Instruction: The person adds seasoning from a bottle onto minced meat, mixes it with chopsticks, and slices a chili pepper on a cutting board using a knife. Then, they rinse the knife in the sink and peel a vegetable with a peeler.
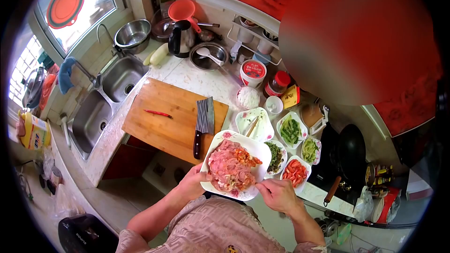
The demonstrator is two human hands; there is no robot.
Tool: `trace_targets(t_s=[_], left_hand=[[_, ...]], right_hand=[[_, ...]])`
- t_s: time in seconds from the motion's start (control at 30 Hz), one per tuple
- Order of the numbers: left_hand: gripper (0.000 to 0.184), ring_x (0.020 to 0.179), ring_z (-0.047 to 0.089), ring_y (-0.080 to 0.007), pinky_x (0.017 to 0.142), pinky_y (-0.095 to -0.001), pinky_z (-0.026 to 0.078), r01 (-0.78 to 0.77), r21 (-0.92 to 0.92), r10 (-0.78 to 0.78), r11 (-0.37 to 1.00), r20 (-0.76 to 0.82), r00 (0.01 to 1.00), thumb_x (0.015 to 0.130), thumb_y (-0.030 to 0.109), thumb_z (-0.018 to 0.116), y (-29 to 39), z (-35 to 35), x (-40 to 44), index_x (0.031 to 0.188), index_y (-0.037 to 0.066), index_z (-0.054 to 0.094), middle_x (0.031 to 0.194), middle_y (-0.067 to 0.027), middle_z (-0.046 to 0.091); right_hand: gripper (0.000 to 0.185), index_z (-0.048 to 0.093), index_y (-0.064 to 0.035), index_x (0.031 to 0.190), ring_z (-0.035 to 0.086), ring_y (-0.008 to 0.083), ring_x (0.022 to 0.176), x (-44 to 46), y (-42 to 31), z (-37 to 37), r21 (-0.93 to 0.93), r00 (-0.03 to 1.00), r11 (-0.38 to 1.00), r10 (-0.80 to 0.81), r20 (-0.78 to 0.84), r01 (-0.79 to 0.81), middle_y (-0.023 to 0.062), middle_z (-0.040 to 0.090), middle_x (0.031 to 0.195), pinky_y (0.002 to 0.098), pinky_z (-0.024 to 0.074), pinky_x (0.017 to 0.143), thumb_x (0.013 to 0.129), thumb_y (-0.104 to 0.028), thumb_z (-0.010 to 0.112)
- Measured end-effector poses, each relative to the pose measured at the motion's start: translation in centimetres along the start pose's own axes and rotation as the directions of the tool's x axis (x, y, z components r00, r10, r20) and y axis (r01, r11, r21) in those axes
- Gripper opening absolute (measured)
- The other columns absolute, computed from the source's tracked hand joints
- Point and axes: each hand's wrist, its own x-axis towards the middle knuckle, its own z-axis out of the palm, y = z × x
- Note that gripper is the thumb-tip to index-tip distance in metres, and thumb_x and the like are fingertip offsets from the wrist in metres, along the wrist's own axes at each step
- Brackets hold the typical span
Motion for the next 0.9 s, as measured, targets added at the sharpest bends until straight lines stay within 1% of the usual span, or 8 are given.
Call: trace_targets(t_s=[0.13, 0.23, 0.33, 0.43, 0.53, 0.63, 0.73, 0.9], left_hand=[[0.059, 0.113, 0.065, -0.0212, 0.101, -0.0379, 0.051, 0.005, -0.017, -0.004, 1.0, 0.006, 1.0, 0.082, 0.013, 0.068, 0.0, 0.0, -0.4, 0.136, -0.004, 0.049, 0.127, -0.0113, 0.063], [0.058, 0.115, 0.064, -0.0214, 0.102, -0.0384, 0.05, -0.021, -0.013, 0.022, 1.0, 0.019, 1.0, 0.086, 0.016, 0.069, 0.0, 0.4, -0.5, 0.137, -0.004, 0.049, 0.129, -0.0115, 0.063], [0.058, 0.117, 0.063, -0.0216, 0.103, -0.0391, 0.05, -0.019, -0.043, 0.019, 0.999, 0.013, 1.0, 0.091, 0.022, 0.07, -0.2, 0.4, -0.7, 0.138, -0.003, 0.048, 0.132, -0.0113, 0.062], [0.059, 0.119, 0.063, -0.0216, 0.104, -0.0395, 0.049, -0.018, -0.07, 0.019, 0.997, 0.012, 1.0, 0.095, 0.028, 0.069, -0.2, 0.3, -0.6, 0.14, -0.002, 0.047, 0.134, -0.0107, 0.061], [0.063, 0.121, 0.061, -0.0215, 0.106, -0.0397, 0.048, -0.049, -0.059, 0.049, 0.997, 0.0, 0.999, 0.096, 0.032, 0.069, -0.6, 0.5, -0.5, 0.143, -0.001, 0.044, 0.137, -0.0102, 0.059], [0.066, 0.124, 0.06, -0.0216, 0.107, -0.0399, 0.047, -0.075, -0.03, 0.075, 0.997, -0.01, 0.997, 0.096, 0.034, 0.068, -1.4, 0.8, -0.4, 0.145, -0.001, 0.042, 0.139, -0.0101, 0.057], [0.069, 0.126, 0.058, -0.0215, 0.108, -0.04, 0.046, -0.064, -0.047, 0.064, 0.997, -0.006, 0.998, 0.096, 0.036, 0.069, -1.2, 0.7, -0.2, 0.147, -0.001, 0.04, 0.14, -0.01, 0.056], [0.073, 0.127, 0.058, -0.0212, 0.107, -0.0399, 0.046, -0.082, -0.013, 0.082, 0.997, 0.021, 0.996, 0.094, 0.039, 0.07, -0.5, 0.7, -0.2, 0.147, -0.001, 0.04, 0.141, -0.0101, 0.056]], right_hand=[[0.016, 0.07, -0.004, 0.08, 0.062, 0.0287, 0.053, -0.2, -0.2, -0.4, 0.024, 1.0, 1.0, 0.019, -0.001, -0.019, 0.0105, 0.063, 0.065, 0.0374, 0.0498, 0.05, 0.09, -0.016, 0.073], [0.017, 0.069, -0.0043, 0.079, 0.063, 0.0292, 0.054, -0.4, -0.3, -0.9, -0.021, 0.999, 1.0, 0.017, 0.03, -0.017, 0.0103, 0.063, 0.065, 0.0383, 0.0497, 0.051, 0.09, -0.016, 0.073], [0.019, 0.067, -0.0043, 0.077, 0.063, 0.0298, 0.054, -0.3, -1.0, -1.6, -0.139, 0.998, 0.99, 0.038, 0.055, -0.03, 0.0104, 0.062, 0.064, 0.0394, 0.0498, 0.051, 0.091, -0.017, 0.071], [0.032, 0.059, -0.0074, 0.07, 0.061, 0.0335, 0.051, -0.5, -1.2, -1.6, -0.181, 0.998, 0.983, 0.051, 0.049, -0.041, 0.0086, 0.062, 0.062, 0.0451, 0.0463, 0.046, 0.095, -0.026, 0.065], [0.026, 0.064, -0.0039, 0.074, 0.061, 0.0333, 0.054, -0.5, -1.9, -1.7, -0.142, 0.993, 0.987, 0.092, 0.07, -0.081, 0.0121, 0.061, 0.063, 0.0426, 0.0481, 0.05, 0.094, -0.02, 0.068], [0.026, 0.064, -0.0032, 0.075, 0.061, 0.0338, 0.055, 0.4, -2.9, -0.3, -0.186, 0.988, 0.976, 0.13, 0.083, -0.113, 0.0125, 0.061, 0.063, 0.0427, 0.0478, 0.051, 0.095, -0.02, 0.067], [0.024, 0.066, -0.0026, 0.078, 0.061, 0.033, 0.054, 0.5, -2.8, -0.4, -0.012, 0.988, 0.988, 0.154, 0.018, -0.154, 0.013, 0.062, 0.064, 0.0416, 0.048, 0.051, 0.095, -0.019, 0.068], [0.021, 0.068, -0.0022, 0.08, 0.061, 0.0317, 0.054, -0.1, -1.9, -0.8, -0.002, 0.991, 0.991, 0.13, 0.037, -0.13, 0.0134, 0.061, 0.064, 0.0395, 0.0483, 0.052, 0.094, -0.017, 0.069]])
